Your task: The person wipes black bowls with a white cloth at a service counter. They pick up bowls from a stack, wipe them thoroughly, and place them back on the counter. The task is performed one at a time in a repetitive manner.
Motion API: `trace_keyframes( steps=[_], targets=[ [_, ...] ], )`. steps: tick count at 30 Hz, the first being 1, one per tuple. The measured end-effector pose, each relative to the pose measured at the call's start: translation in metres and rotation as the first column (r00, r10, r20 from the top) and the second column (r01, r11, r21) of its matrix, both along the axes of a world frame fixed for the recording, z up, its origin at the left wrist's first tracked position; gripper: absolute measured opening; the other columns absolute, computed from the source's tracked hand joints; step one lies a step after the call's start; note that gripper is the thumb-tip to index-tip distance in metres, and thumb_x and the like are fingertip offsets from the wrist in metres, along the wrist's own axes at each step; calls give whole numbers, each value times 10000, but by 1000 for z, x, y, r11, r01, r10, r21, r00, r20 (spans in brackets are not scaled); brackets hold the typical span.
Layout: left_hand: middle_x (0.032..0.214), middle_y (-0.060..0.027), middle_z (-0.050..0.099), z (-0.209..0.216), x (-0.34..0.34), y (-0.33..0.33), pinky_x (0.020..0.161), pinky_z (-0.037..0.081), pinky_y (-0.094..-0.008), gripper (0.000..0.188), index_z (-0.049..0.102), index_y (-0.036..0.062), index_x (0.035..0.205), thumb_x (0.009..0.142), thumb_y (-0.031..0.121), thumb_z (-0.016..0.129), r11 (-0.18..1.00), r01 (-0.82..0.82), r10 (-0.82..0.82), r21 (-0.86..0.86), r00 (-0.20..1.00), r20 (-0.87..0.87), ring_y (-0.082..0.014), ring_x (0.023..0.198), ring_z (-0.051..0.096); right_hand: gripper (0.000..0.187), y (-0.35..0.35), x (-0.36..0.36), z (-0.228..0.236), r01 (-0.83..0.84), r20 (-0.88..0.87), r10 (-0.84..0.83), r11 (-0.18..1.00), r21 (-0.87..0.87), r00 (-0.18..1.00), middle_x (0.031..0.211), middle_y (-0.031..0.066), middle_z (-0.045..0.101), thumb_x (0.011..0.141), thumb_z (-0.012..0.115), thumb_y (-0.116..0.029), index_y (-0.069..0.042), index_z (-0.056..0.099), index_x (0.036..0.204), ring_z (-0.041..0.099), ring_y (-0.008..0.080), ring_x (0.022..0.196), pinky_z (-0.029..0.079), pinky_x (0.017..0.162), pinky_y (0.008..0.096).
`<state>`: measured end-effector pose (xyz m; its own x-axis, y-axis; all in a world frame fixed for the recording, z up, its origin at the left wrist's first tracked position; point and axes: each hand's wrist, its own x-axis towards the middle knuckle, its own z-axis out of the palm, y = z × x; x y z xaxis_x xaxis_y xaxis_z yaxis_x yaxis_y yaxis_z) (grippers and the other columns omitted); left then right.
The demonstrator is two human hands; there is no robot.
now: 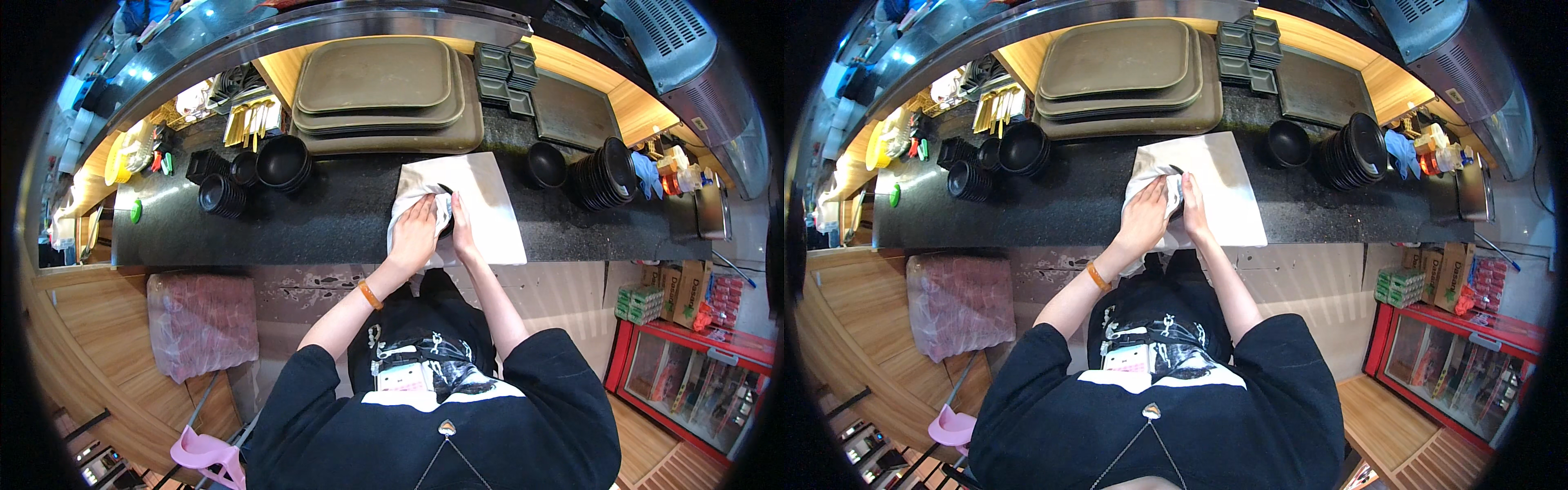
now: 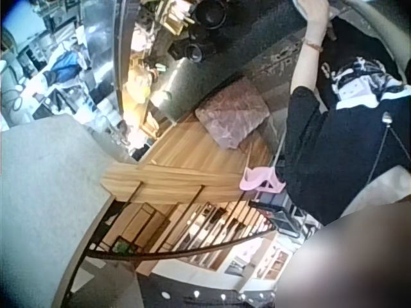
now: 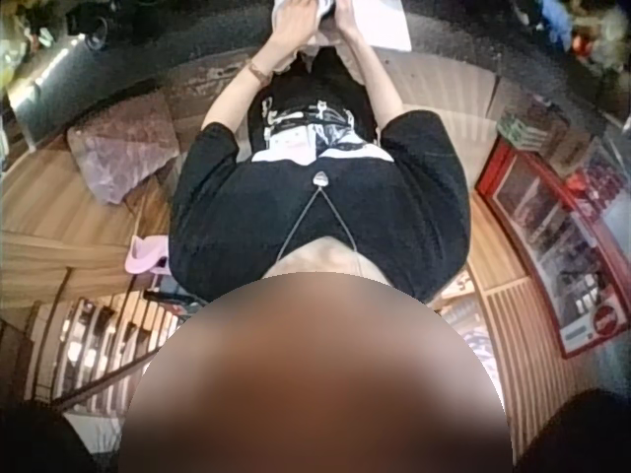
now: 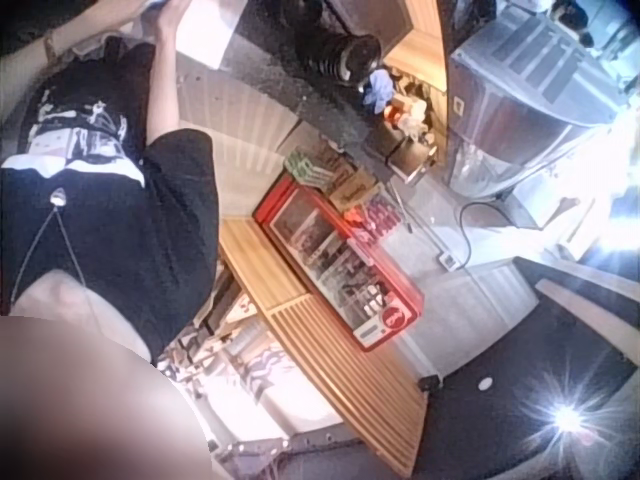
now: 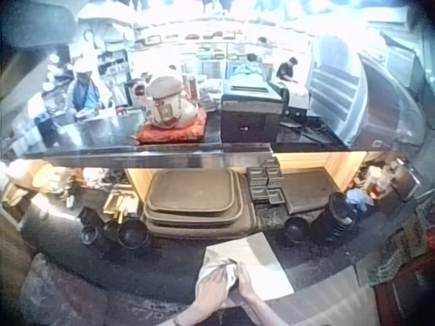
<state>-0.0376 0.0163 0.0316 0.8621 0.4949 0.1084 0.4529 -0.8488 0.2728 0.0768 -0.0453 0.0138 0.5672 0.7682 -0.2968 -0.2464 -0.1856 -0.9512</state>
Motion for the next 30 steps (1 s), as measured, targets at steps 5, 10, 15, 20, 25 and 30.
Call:
trace_keyframes(
  steps=[5,10,15,20,25,30],
  targets=[
    [1314,-188,450,-5,5,5,1021,340,-330,506,463,-82,1216,769,143,535,1000,6,-6,-12,1000,-16,-240,1241,422,583,5,-3,-2,53,155,-61,997,53,986,1114,124,537,954,315,-475,45,498,1146,472,200,1047,319,951,286],
    [1289,-193,475,-3,7,8,1018,354,-316,494,467,-87,1207,761,118,523,1000,27,-28,-10,999,-28,-242,1234,435,609,3,-2,-6,50,172,-59,997,58,983,1151,148,530,952,307,-487,56,493,1156,466,220,1083,304,974,296],
    [1270,-200,488,-6,6,10,1010,366,-324,490,460,-83,1207,749,79,515,998,32,-31,-54,999,23,-254,1220,448,627,6,-2,-10,72,186,-83,995,62,979,1177,159,521,947,308,-498,61,489,1168,458,234,1111,293,988,303],
    [1179,-239,531,23,12,14,964,412,-339,472,459,-82,1191,741,52,505,941,-68,17,-332,988,-154,-285,1151,502,692,2,6,-13,-47,81,42,998,51,996,1342,173,412,934,341,-516,69,386,1300,365,237,1253,222,1054,310],
    [1233,-233,498,20,-3,15,987,396,-364,458,441,-87,1207,769,40,482,955,40,-60,-295,996,-59,-287,1197,462,672,2,0,-4,-13,110,8,999,50,994,1344,173,410,941,341,-495,71,384,1301,363,235,1254,233,1049,306],
    [1368,-164,390,1,-8,6,1063,287,-344,540,408,-63,1270,751,52,501,989,86,-65,-116,982,175,-247,1289,353,475,3,-2,-10,17,198,-44,991,133,979,878,49,493,964,320,-444,-6,503,940,441,143,848,358,816,267]
  ],
)
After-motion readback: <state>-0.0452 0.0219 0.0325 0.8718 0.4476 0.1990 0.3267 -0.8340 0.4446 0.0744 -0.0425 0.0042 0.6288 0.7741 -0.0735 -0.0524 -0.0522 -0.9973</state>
